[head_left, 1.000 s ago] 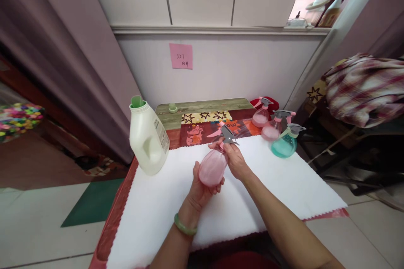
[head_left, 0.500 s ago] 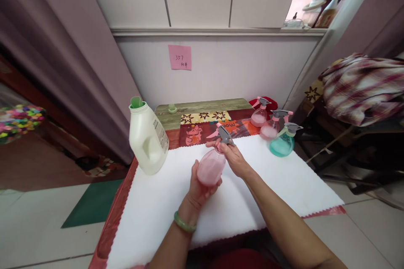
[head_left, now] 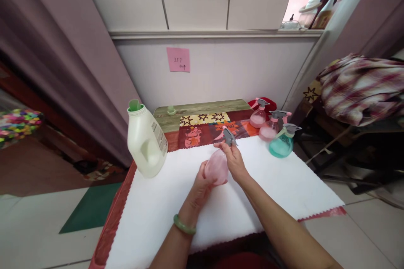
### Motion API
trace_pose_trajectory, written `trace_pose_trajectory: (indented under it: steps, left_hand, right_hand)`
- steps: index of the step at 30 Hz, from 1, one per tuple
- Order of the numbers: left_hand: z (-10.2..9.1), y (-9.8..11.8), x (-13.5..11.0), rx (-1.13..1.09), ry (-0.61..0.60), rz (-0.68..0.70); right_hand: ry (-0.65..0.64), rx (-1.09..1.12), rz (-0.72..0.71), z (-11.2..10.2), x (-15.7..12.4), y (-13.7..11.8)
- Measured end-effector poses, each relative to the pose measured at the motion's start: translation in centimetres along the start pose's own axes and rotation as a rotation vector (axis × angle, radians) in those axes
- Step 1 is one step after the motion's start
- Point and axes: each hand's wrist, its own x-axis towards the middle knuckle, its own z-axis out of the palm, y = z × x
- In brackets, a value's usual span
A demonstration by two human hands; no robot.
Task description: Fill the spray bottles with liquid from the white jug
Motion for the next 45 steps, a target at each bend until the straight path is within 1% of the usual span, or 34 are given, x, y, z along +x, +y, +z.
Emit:
trace_pose_trajectory:
  steps: [3,6,8,11,13,17,19,21,23,26,29,30,32,36,38,41,43,45]
  left_hand:
    - [0.0,-0.4,0.2,0.032,0.061,0.068]
    - [0.1,-0.6,0.6,0.044,0.098,0.131]
    - [0.4,-0.5,0.7,0.038,0.076,0.148]
    - [0.8,-0.2,0.7,0.015,0.007,0.141]
    - [0.7,-0.1,0.5,-0.001,-0.027,0.103]
    - [-0.2,-0.2,0.5,-0.018,-0.087,-0.101]
    - [-0.5,-0.2,0.5,-0.024,-0.090,-0.163]
    - [-0.4,-0.1,0.5,-0.038,-0.061,-0.143]
    - [-0.1,0.0,0.4,-0.046,-0.020,-0.066]
    - [0.0,-0.2,0.3,-0.021,0.037,0.064]
    - [-0.2,-0.8,0.6,0.015,0.092,0.160]
    - [-0.3,-1.0,0.7,0.021,0.102,0.181]
    - [-0.1,-1.1,0.9,0.024,0.088,0.198]
    - [0.5,-0.8,0.8,-0.013,-0.003,0.150]
    - [0.6,-0.6,0.6,-0.028,-0.027,0.066]
    - [0.1,-0.5,0.5,-0.016,-0.055,-0.089]
    - [-0.2,-0.5,0.5,-0.009,-0.057,-0.123]
    - [-0.3,-0.5,0.5,-0.006,-0.050,-0.098]
  right_hand:
    - [0.062,-0.063,-0.028,0.5,-0.2,0.7]
    - [0.075,-0.048,-0.027,0.8,-0.4,0.6]
    - [0.040,0.011,-0.011,0.8,-0.4,0.1]
    - [-0.074,0.106,0.037,0.4,-0.4,-0.8]
    - [-0.136,0.141,0.061,0.0,-0.5,-1.2]
    - [-0.204,0.202,0.077,-0.5,-0.6,-1.6]
    - [-0.220,0.190,0.056,-0.7,-0.6,-1.7]
    - [-0.203,0.158,0.027,-0.7,-0.6,-1.6]
    - [-0.153,0.135,0.021,-0.5,-0.5,-1.3]
    - [-0.021,0.116,0.059,-0.1,-0.4,-0.6]
    - [0.088,0.108,0.072,0.3,-0.4,0.1]
    - [0.104,0.105,0.067,0.4,-0.4,0.2]
    - [0.093,0.110,0.055,0.4,-0.6,0.2]
    - [-0.046,0.166,0.057,-0.2,-1.1,-0.7]
    - [-0.107,0.186,0.068,-0.7,-1.3,-1.3]
    - [-0.177,0.181,0.067,-1.3,-1.4,-2.2]
    - [-0.197,0.182,0.067,-1.7,-1.2,-2.4]
    - [-0.175,0.197,0.085,-1.9,-1.0,-2.5]
